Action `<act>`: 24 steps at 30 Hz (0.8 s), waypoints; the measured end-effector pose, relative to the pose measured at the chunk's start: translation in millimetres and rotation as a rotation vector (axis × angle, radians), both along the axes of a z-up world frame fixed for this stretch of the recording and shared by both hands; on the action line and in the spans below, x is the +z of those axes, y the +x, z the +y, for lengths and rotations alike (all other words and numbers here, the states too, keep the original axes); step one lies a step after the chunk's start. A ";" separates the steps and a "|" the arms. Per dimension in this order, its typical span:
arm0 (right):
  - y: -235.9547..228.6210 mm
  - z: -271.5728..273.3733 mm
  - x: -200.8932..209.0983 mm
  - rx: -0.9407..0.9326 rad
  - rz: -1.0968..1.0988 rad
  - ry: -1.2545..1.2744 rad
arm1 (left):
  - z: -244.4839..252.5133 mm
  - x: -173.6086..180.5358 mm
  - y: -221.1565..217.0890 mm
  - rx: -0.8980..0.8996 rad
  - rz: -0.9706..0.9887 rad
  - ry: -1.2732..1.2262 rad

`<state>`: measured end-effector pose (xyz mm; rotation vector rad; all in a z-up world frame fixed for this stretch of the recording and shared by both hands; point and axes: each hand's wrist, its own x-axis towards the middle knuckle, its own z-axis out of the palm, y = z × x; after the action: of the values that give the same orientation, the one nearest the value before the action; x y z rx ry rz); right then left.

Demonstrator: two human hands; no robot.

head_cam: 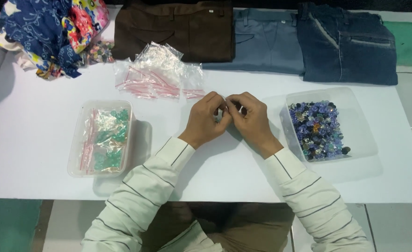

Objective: Sorting small colored buttons from containers and packing them into small plastic bags.

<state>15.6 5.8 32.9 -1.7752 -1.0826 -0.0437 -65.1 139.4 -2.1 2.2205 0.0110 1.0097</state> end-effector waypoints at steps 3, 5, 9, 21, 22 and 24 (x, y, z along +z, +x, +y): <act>5.9 -3.2 -1.8 -0.044 -0.047 -0.012 | -2.6 6.1 0.0 0.061 -0.036 0.039; 3.4 -2.7 0.3 -0.052 -0.039 -0.011 | -2.1 14.9 -1.7 0.066 -0.068 0.093; 4.2 -2.1 9.1 -0.031 0.018 0.028 | 2.2 14.6 -2.9 0.042 -0.063 0.222; 7.4 -4.6 -2.0 -0.030 0.079 0.121 | 10.7 -3.8 5.0 0.020 0.016 0.358; 10.6 -4.5 -4.8 -0.025 0.074 0.122 | 10.9 -2.5 5.8 0.025 0.012 0.359; 15.2 -4.8 -12.7 -0.021 0.076 0.126 | 10.6 -1.8 4.8 0.022 -0.009 0.341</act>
<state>30.8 0.9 20.2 -1.6618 -0.9856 -0.0560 -60.3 150.0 -3.9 2.5266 -0.1519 1.1002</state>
